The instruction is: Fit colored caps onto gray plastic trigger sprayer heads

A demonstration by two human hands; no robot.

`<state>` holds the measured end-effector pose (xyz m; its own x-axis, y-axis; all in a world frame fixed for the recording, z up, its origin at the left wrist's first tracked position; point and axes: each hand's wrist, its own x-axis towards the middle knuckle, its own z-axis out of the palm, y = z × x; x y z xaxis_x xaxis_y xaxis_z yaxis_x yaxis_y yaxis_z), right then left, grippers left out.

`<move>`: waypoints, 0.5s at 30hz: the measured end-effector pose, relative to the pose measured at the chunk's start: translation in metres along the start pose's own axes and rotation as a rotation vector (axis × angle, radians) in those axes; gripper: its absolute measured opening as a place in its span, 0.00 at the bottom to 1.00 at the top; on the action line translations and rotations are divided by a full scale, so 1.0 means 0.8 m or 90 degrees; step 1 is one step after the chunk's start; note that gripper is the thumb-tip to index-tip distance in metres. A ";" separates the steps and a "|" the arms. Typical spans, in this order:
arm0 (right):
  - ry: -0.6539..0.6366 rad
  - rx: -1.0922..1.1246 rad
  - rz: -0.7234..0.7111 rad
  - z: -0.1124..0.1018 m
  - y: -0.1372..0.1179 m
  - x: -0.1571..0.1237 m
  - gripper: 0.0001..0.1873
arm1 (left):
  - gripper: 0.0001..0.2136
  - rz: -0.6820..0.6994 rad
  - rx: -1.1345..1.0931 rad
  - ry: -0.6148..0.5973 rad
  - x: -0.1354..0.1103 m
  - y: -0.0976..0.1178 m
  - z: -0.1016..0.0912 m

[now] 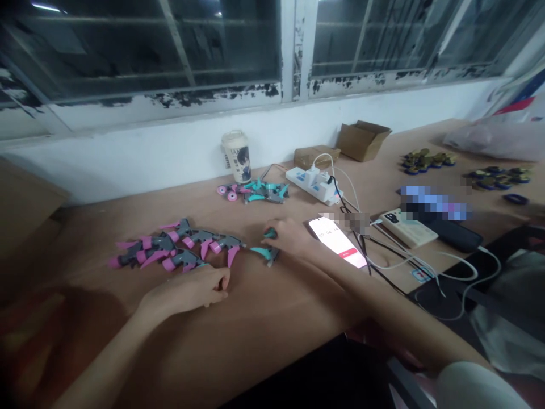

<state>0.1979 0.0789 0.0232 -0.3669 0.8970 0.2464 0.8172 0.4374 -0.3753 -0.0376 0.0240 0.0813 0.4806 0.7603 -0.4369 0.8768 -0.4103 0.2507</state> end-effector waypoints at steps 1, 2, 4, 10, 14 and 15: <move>-0.006 0.004 -0.009 0.005 -0.004 -0.002 0.10 | 0.04 -0.004 -0.010 0.004 0.001 -0.002 -0.004; -0.009 0.006 -0.016 0.009 -0.007 -0.004 0.11 | 0.05 -0.004 -0.023 0.018 0.003 -0.004 -0.007; -0.009 0.007 -0.023 0.016 -0.010 -0.008 0.12 | 0.07 0.005 -0.048 0.074 0.006 -0.006 -0.011; 0.027 0.002 -0.030 0.043 -0.026 -0.002 0.13 | 0.15 -0.093 -0.052 0.362 -0.010 -0.036 -0.002; 0.052 -0.008 -0.025 0.070 -0.056 0.015 0.20 | 0.30 -0.293 0.033 0.622 -0.025 -0.079 0.026; 0.056 -0.009 -0.023 0.076 -0.064 0.021 0.21 | 0.33 -0.339 0.020 0.638 -0.026 -0.089 0.034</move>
<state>0.1230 0.0753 -0.0076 -0.3563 0.8716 0.3368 0.8106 0.4676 -0.3524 -0.1092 0.0240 0.0492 -0.1663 0.8966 0.4105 0.9738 0.0836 0.2117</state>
